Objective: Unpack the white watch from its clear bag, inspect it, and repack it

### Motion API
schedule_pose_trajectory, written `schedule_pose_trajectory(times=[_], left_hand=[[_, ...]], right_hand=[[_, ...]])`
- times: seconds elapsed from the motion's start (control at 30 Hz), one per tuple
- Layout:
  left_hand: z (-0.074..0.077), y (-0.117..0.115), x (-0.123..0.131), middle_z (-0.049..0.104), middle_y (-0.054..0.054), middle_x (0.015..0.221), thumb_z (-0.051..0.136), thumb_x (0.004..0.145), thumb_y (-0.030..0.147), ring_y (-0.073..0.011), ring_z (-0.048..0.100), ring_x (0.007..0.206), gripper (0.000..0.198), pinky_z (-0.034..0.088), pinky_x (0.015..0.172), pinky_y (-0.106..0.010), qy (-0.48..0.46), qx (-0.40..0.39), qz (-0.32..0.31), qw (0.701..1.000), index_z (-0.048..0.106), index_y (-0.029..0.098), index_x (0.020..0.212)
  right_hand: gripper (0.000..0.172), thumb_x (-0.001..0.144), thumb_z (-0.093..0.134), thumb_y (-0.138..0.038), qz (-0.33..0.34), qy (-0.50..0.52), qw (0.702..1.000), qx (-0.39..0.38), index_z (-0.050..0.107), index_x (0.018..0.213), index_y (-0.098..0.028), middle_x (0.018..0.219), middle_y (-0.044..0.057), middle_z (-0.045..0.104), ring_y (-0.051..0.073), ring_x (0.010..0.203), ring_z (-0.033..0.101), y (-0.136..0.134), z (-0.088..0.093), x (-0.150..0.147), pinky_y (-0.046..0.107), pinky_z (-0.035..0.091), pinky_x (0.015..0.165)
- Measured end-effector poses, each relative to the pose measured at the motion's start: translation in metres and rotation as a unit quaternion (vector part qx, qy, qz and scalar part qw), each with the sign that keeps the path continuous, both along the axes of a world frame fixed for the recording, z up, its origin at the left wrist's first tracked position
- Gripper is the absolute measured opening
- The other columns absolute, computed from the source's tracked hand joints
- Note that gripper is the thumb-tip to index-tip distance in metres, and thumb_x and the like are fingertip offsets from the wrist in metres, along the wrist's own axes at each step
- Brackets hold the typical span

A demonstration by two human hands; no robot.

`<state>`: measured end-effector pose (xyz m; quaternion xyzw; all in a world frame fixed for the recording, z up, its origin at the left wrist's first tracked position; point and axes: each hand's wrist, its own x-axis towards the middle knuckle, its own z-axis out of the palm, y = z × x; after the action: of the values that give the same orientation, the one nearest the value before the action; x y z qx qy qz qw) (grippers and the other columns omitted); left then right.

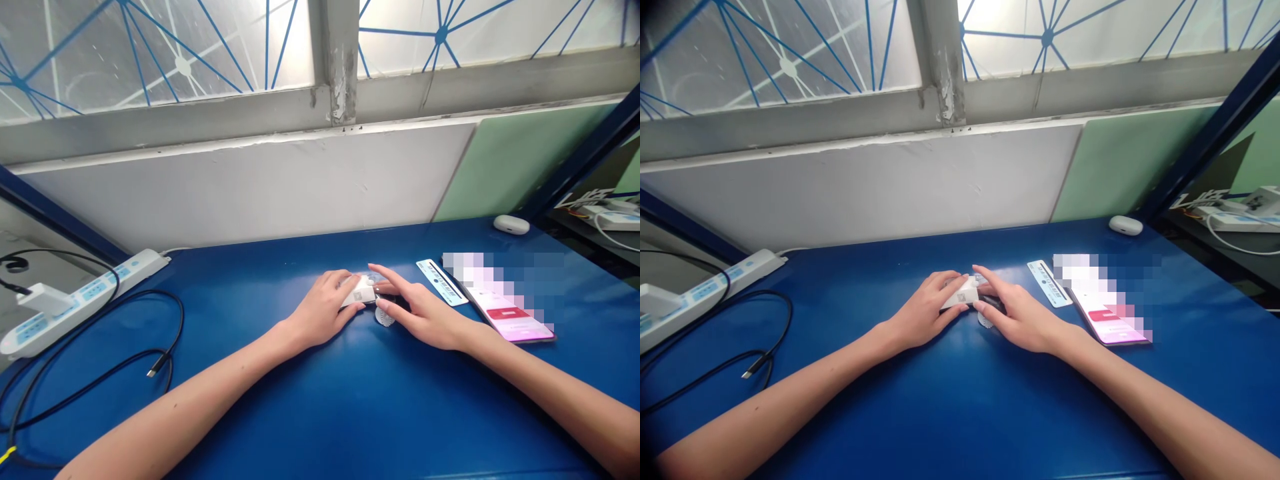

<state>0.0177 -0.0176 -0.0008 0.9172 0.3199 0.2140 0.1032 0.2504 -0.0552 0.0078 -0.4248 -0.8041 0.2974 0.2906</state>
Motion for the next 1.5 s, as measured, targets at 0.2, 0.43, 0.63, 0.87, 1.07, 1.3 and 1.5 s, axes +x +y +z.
schedule_pose_trajectory(times=[0.2, 0.43, 0.63, 0.87, 1.07, 1.3, 1.5], left_hand=[[-0.001, 0.002, 0.001, 0.052, -0.016, 0.140, 0.046, 0.100, 0.039, -0.0320, 0.046, 0.131, 0.043, 0.041, 0.106, -0.054, 0.032, 0.007, -0.007, 0.999, 0.047, 0.020, 0.139], [-0.002, 0.002, 0.001, 0.054, -0.016, 0.140, 0.052, 0.096, 0.040, -0.0331, 0.047, 0.131, 0.046, 0.039, 0.108, -0.054, 0.039, 0.012, -0.004, 0.999, 0.051, 0.020, 0.137], [-0.003, 0.001, 0.001, 0.055, -0.015, 0.139, 0.052, 0.096, 0.041, -0.0320, 0.048, 0.130, 0.048, 0.039, 0.109, -0.051, 0.037, 0.014, 0.001, 0.999, 0.051, 0.017, 0.138], [-0.004, 0.002, 0.001, 0.055, -0.014, 0.139, 0.053, 0.096, 0.041, -0.0308, 0.047, 0.131, 0.048, 0.038, 0.110, -0.050, 0.036, 0.011, 0.006, 0.999, 0.052, 0.019, 0.138], [-0.002, 0.000, 0.001, 0.053, -0.018, 0.140, 0.053, 0.095, 0.042, -0.0336, 0.047, 0.131, 0.049, 0.041, 0.107, -0.053, 0.050, 0.014, 0.023, 0.998, 0.053, 0.019, 0.139], [-0.005, 0.001, 0.001, 0.055, -0.016, 0.138, 0.049, 0.097, 0.042, -0.0332, 0.046, 0.131, 0.049, 0.040, 0.108, -0.051, 0.047, 0.022, 0.008, 0.999, 0.051, 0.017, 0.139], [-0.003, 0.000, 0.002, 0.055, -0.016, 0.139, 0.040, 0.101, 0.039, -0.0318, 0.047, 0.131, 0.045, 0.039, 0.109, -0.051, 0.055, 0.018, 0.010, 0.998, 0.049, 0.014, 0.138]], right_hand=[[0.057, 0.096, 0.051, -0.034, 0.015, -0.046, 0.998, 0.040, 0.036, 0.150, -0.026, 0.137, 0.013, 0.061, 0.029, 0.122, 0.061, 0.002, -0.003, 0.003, 0.045, 0.055, 0.094], [0.036, 0.095, 0.052, -0.028, -0.015, -0.122, 0.979, 0.162, 0.060, 0.130, -0.021, 0.121, 0.012, 0.070, 0.029, 0.113, 0.064, 0.012, -0.004, 0.012, 0.047, 0.054, 0.094], [0.032, 0.096, 0.050, -0.030, -0.082, -0.168, 0.961, 0.204, 0.064, 0.121, -0.016, 0.114, 0.014, 0.072, 0.030, 0.107, 0.065, 0.019, -0.006, 0.018, 0.047, 0.054, 0.091], [0.030, 0.096, 0.048, -0.030, -0.118, -0.153, 0.968, 0.162, 0.064, 0.119, -0.018, 0.107, 0.011, 0.075, 0.028, 0.095, 0.071, 0.019, -0.006, 0.019, 0.044, 0.057, 0.082], [0.027, 0.097, 0.049, -0.031, -0.091, -0.065, 0.986, 0.123, 0.066, 0.116, -0.022, 0.103, 0.005, 0.076, 0.022, 0.088, 0.072, 0.017, -0.001, 0.017, 0.035, 0.057, 0.077], [0.028, 0.095, 0.053, -0.032, -0.053, -0.055, 0.993, 0.093, 0.066, 0.118, -0.021, 0.114, 0.006, 0.074, 0.023, 0.103, 0.070, 0.011, 0.003, 0.012, 0.035, 0.055, 0.089], [0.034, 0.092, 0.056, -0.028, 0.023, -0.098, 0.991, 0.090, 0.063, 0.124, -0.022, 0.125, 0.008, 0.070, 0.028, 0.113, 0.066, 0.011, 0.002, 0.011, 0.041, 0.055, 0.094]])
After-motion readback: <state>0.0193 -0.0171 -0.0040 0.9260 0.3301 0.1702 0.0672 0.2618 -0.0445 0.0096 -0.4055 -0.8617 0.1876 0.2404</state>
